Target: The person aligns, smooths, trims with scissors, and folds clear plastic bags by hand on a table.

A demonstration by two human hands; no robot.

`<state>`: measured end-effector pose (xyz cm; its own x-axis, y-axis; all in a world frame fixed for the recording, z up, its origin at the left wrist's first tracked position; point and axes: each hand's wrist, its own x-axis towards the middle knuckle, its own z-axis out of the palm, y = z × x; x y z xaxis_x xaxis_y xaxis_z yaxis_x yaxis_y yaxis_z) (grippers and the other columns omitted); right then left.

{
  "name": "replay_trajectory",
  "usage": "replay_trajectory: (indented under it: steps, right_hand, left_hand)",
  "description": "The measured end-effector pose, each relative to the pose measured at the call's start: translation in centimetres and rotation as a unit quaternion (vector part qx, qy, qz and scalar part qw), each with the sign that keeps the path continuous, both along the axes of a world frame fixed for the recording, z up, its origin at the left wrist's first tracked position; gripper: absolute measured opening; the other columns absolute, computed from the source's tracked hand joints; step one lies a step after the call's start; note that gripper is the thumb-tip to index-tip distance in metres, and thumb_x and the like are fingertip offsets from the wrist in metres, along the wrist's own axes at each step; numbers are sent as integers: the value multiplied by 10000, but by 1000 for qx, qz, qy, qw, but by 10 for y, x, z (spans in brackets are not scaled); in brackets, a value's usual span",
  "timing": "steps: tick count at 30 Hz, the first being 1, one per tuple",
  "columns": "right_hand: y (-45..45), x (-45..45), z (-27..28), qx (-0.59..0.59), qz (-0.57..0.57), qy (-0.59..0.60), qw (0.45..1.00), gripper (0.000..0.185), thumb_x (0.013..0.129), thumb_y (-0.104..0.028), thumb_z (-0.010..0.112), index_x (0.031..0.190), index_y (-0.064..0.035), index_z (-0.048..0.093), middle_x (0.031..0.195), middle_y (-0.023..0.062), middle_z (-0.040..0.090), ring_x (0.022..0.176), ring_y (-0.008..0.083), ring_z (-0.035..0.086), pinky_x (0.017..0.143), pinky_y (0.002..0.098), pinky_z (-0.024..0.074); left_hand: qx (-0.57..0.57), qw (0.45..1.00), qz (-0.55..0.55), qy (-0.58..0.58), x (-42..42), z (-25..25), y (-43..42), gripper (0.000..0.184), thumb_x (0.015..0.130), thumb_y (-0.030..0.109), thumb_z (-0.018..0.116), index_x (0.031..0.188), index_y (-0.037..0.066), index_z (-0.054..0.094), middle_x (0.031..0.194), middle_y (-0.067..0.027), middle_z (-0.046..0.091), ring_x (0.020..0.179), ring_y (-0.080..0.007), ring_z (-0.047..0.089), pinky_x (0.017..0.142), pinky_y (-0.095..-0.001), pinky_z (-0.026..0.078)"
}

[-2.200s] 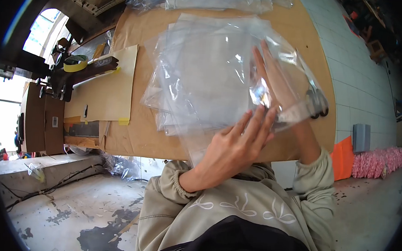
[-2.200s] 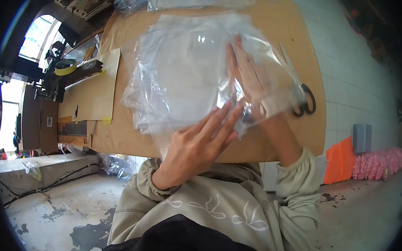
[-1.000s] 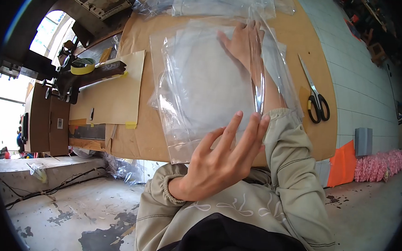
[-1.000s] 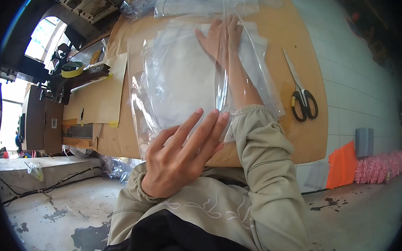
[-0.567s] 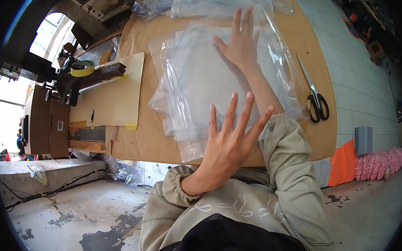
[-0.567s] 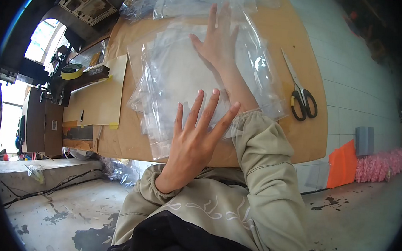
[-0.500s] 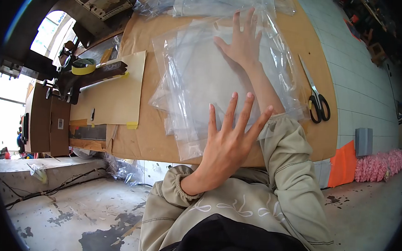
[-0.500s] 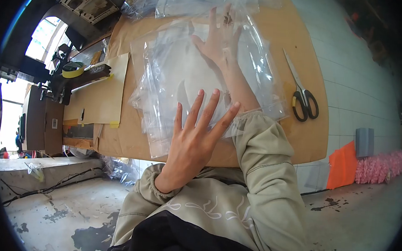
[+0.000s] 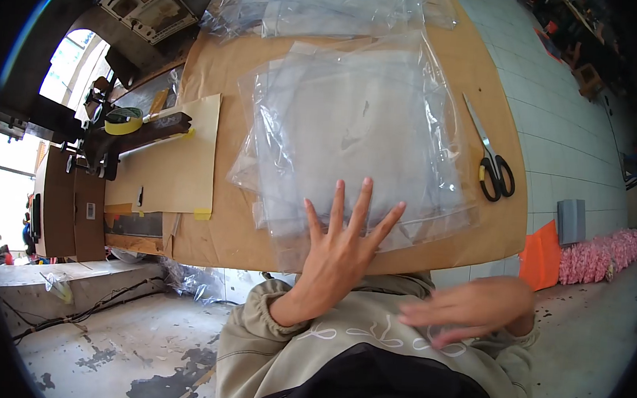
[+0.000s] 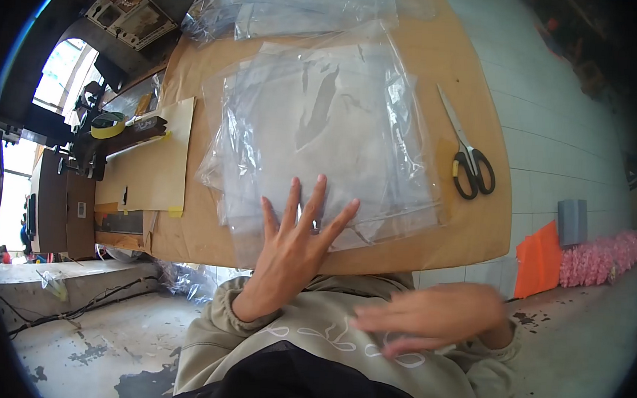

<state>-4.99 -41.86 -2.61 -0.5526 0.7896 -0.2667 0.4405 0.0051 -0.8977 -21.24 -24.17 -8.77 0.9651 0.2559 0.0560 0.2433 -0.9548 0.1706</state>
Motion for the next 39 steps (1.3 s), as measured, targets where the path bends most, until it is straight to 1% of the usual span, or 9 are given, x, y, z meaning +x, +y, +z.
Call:
replay_trajectory:
  steps: [3, 7, 18, 26, 28, 30, 32, 35, 39]
  right_hand:
    - [-1, 55, 6, 145, -240, 142, 949, 516, 934, -384, 532, 1292, -13, 498, 1180, 139, 596, 978, 244, 613, 901, 351, 464]
    - [71, 98, -28, 175, -627, 170, 740, 477, 959, -353, 499, 1250, 24, 514, 1200, 93, 573, 1116, 154, 518, 908, 285, 411]
    - [170, 132, -71, 45, -532, 105, 839, 723, 950, -507, 434, 1386, 62, 339, 1441, 193, 361, 1358, 251, 307, 1106, 335, 222]
    - [195, 143, -86, 225, -593, 34, 773, 663, 933, -511, 473, 1230, 81, 515, 1105, 185, 630, 1034, 250, 601, 916, 329, 435]
    - [194, 140, -92, 221, -597, 35, 770, 638, 937, -493, 478, 1211, 81, 526, 1086, 179, 640, 1011, 249, 612, 900, 323, 444]
    - [191, 145, -96, 155, -594, 26, 789, 620, 941, -474, 482, 1196, 88, 530, 1101, 178, 634, 1032, 252, 601, 915, 318, 432]
    - [189, 142, -102, 163, -574, 54, 800, 660, 934, -494, 483, 1238, 93, 483, 1215, 214, 559, 1154, 279, 527, 981, 330, 386]
    - [185, 129, -91, 133, -551, 91, 819, 787, 916, -556, 464, 1336, 99, 348, 1392, 267, 352, 1328, 309, 327, 1081, 352, 265]
    - [179, 121, -72, 78, -490, 116, 861, 994, 881, -667, 391, 1429, 103, 82, 1506, 288, 61, 1428, 308, 44, 1144, 369, 100]
  left_hand:
    - [-14, 1000, -14, 14, -4, 2, 0, 634, 868, 174, 555, 1444, 289, 317, 1499, -192, 193, 1332, -490, 236, 903, -751, 279]
    - [11, 1000, -15, 15, -5, -7, 0, 633, 867, 197, 568, 1442, 291, 321, 1508, -189, 175, 1341, -487, 219, 908, -757, 264]
    - [32, 998, -19, 47, -6, -10, 2, 607, 862, 235, 578, 1424, 301, 359, 1512, -198, 171, 1337, -517, 196, 896, -763, 262]
    - [-163, 976, -105, 101, -17, 48, 56, 744, 798, 355, 671, 1438, 181, 332, 1495, -163, 265, 1332, -378, 331, 1014, -536, 355]
    - [-171, 982, -85, 7, -10, 60, 100, 683, 791, 317, 706, 1367, 107, 406, 1382, -190, 417, 1250, -374, 429, 973, -451, 421]
    - [-22, 972, 147, -184, -6, 41, 140, 517, 849, 264, 669, 1256, 23, 462, 1265, -201, 506, 1149, -367, 503, 925, -434, 444]
    - [12, 890, 316, -329, 2, 1, 186, 347, 916, 230, 588, 1159, 0, 496, 1093, -155, 583, 1002, -267, 574, 857, -368, 465]
    - [-400, 777, 361, -326, -3, -36, 225, 341, 942, 273, 554, 1131, -6, 503, 1008, -93, 589, 924, -156, 568, 803, -292, 461]
    - [-357, 835, 322, -265, 0, -29, 218, 426, 956, 341, 522, 1125, -49, 491, 1034, -68, 580, 928, -121, 551, 788, -255, 449]
